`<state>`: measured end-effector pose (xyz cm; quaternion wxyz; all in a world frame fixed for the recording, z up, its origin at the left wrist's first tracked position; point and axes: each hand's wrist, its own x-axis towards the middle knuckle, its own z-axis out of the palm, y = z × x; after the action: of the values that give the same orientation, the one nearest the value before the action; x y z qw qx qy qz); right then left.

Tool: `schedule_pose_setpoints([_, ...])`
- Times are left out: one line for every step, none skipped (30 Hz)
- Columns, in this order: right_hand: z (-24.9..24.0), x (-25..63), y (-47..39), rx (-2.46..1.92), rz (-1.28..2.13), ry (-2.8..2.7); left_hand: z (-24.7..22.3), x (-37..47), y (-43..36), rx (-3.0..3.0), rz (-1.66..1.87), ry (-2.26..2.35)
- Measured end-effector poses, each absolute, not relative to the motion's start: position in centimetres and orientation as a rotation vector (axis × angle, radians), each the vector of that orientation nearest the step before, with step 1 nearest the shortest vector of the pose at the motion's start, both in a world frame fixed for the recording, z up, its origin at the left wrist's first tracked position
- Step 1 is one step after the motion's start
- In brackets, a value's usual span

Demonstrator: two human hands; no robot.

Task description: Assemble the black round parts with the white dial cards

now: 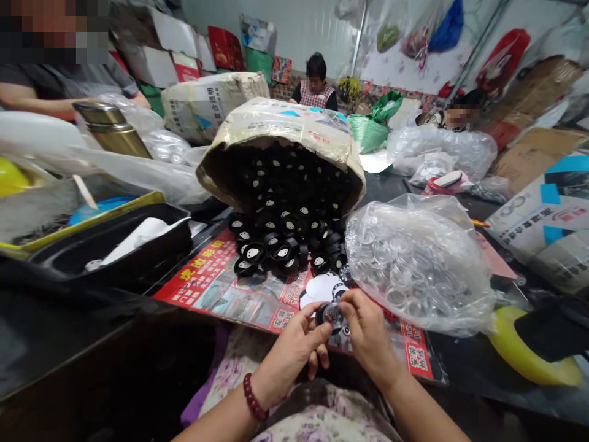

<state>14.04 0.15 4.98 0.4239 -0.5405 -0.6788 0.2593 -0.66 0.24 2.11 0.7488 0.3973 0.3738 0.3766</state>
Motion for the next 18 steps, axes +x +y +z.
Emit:
schedule_pose_setpoints([4.5,13.4,0.0,-1.315,0.593,-1.749,2.1,-0.8,0.2,0.882,0.833,0.815])
schedule_pose_setpoints([4.1,12.9,-0.1,-1.272,0.556,-1.780,2.2,-0.9,0.2,0.897,0.842,0.820])
schedule_pose_setpoints([3.8,12.7,-0.2,-1.234,0.541,-1.787,2.1,-1.0,0.1,0.911,0.847,0.828])
schedule_pose_setpoints([3.6,12.7,-0.3,-1.209,0.552,-1.776,2.1,-1.2,0.1,0.927,0.848,0.834])
schedule_pose_setpoints([3.5,12.8,-0.4,-1.201,0.593,-1.751,2.1,-1.3,0.1,0.943,0.843,0.836])
schedule_pose_setpoints([3.5,13.0,-0.4,-1.208,0.667,-1.712,2.1,-1.4,0.1,0.959,0.835,0.834])
schedule_pose_setpoints([3.6,13.3,-0.4,-1.224,0.780,-1.661,2.1,-1.6,0.0,0.974,0.825,0.833])
schedule_pose_setpoints([3.8,13.6,-0.5,-1.237,0.928,-1.600,2.2,-1.7,0.0,0.989,0.813,0.831])
schedule_pose_setpoints([3.9,14.0,-0.6,-1.236,1.095,-1.532,2.2,-1.8,-0.1,1.007,0.797,0.829])
schedule_pose_setpoints([4.1,14.3,-0.7,-1.218,1.251,-1.465,2.3,-2.0,-0.2,1.032,0.779,0.828])
schedule_pose_setpoints([4.2,14.5,-0.8,-1.185,1.377,-1.406,2.5,-2.1,-0.2,1.067,0.759,0.828])
schedule_pose_setpoints([4.3,14.6,-1.0,-1.149,1.460,-1.363,2.6,-2.3,-0.3,1.111,0.740,0.829])
schedule_pose_setpoints([4.3,14.7,-1.1,-1.118,1.498,-1.337,2.7,-2.4,-0.4,1.164,0.732,0.836])
schedule_pose_setpoints([4.3,14.7,-1.2,-1.103,1.500,-1.323,2.8,-2.5,-0.5,1.226,0.747,0.850])
schedule_pose_setpoints([4.3,14.5,-1.4,-1.104,1.482,-1.313,2.8,-2.5,-0.6,1.294,0.783,0.872])
schedule_pose_setpoints([4.2,14.3,-1.4,-1.114,1.459,-1.296,2.8,-2.4,-0.7,1.356,0.830,0.899])
schedule_pose_setpoints([4.1,14.0,-1.5,-1.128,1.438,-1.274,2.7,-2.2,-0.8,1.403,0.877,0.926])
schedule_pose_setpoints([3.9,13.7,-1.5,-1.141,1.418,-1.248,2.7,-2.0,-0.8,1.430,0.916,0.947])
